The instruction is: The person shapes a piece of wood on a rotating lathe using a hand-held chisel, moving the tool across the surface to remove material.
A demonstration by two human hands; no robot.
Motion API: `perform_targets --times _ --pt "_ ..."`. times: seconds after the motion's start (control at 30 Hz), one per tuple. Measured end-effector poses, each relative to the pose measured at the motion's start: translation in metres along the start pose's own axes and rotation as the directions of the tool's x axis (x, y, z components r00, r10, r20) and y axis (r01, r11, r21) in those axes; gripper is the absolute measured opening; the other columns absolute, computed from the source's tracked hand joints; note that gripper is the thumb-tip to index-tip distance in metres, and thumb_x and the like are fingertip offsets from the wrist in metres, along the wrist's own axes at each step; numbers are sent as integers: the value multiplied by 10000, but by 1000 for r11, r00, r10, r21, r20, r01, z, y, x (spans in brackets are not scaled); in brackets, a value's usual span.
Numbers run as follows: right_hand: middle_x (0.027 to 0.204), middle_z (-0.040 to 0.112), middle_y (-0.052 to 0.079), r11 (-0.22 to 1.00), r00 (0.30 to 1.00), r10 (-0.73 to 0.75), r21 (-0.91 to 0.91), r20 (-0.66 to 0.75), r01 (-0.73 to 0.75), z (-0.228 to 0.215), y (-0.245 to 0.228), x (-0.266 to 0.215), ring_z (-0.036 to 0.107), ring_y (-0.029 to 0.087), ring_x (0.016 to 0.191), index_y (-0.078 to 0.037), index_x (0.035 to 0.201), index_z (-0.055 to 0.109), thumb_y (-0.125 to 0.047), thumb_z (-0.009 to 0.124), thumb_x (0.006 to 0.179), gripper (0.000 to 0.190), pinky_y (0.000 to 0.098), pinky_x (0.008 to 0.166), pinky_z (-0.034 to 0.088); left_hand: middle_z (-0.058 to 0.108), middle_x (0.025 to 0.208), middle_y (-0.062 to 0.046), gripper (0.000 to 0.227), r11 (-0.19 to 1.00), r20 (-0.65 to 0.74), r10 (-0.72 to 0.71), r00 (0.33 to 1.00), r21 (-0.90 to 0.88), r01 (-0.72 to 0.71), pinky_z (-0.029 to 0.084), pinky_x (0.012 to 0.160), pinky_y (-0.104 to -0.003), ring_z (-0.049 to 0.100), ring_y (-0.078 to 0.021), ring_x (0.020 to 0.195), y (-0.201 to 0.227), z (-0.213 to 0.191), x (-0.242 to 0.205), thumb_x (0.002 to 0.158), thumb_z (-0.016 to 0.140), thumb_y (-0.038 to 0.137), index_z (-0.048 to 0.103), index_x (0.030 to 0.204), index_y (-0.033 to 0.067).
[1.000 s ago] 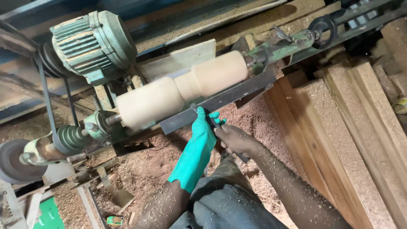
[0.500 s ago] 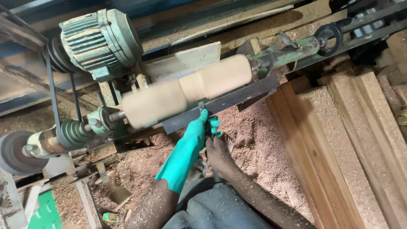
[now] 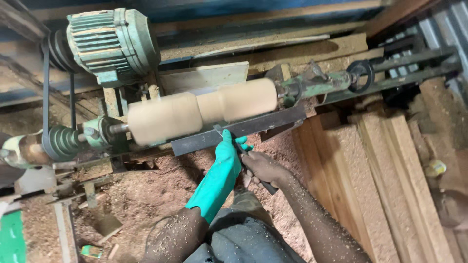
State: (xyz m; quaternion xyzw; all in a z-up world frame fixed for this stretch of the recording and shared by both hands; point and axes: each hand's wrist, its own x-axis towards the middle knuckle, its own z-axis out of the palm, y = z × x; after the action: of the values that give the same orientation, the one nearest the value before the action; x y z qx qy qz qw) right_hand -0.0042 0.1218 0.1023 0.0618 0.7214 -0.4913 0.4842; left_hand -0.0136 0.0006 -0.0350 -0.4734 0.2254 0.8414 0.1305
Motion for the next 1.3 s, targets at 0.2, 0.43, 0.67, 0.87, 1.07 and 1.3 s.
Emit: perform_targets --times 0.2,0.43,0.67,0.87,1.07,1.3 --pt "675 532 21 970 986 160 192 -36 -151 27 5 -16 482 95 453 -152 1108 516 -388 410 1050 265 274 405 415 705 854 -169 435 990 30 26 999 139 -30 543 615 -506 633 -315 608 8 -8 -21 1016 484 478 568 1104 59" --pt "693 488 34 942 986 104 332 -128 -56 66 10 -16 489 144 462 -95 1014 486 -373 394 1052 295 323 381 430 673 796 -107 528 963 178 -34 983 268 -15 598 681 -485 574 -213 567 25 -15 -34 1051 487 446 661 1189 -33" --pt "706 488 0 928 971 228 318 -67 -196 43 -1 -14 479 121 481 -141 1067 474 -386 415 1058 253 320 404 417 683 799 -122 513 979 97 46 994 192 -64 604 689 -507 588 -236 579 17 -6 -24 1052 517 439 607 1184 -48" --pt "674 453 -24 997 991 78 16 112 -80 -19 1 -12 415 83 465 -46 1090 539 -444 451 1057 408 256 386 367 737 958 -153 469 994 41 65 997 88 -68 602 704 -427 705 -259 741 2 12 -40 1030 503 440 572 1207 10" --pt "725 565 -3 965 994 11 -262 108 18 -46 33 -42 530 101 511 -190 1412 428 -424 658 909 600 280 459 502 736 1118 -124 492 803 210 190 959 529 -275 595 720 -341 731 -197 894 20 -51 -111 953 626 398 629 1295 46" --pt "657 536 4 995 989 63 -69 -131 -72 -8 57 -53 506 116 505 -83 1093 634 -431 518 989 381 284 464 444 772 1080 -142 503 498 432 11 902 780 -379 592 785 -316 725 -198 883 108 -87 -155 992 594 429 679 1274 22"
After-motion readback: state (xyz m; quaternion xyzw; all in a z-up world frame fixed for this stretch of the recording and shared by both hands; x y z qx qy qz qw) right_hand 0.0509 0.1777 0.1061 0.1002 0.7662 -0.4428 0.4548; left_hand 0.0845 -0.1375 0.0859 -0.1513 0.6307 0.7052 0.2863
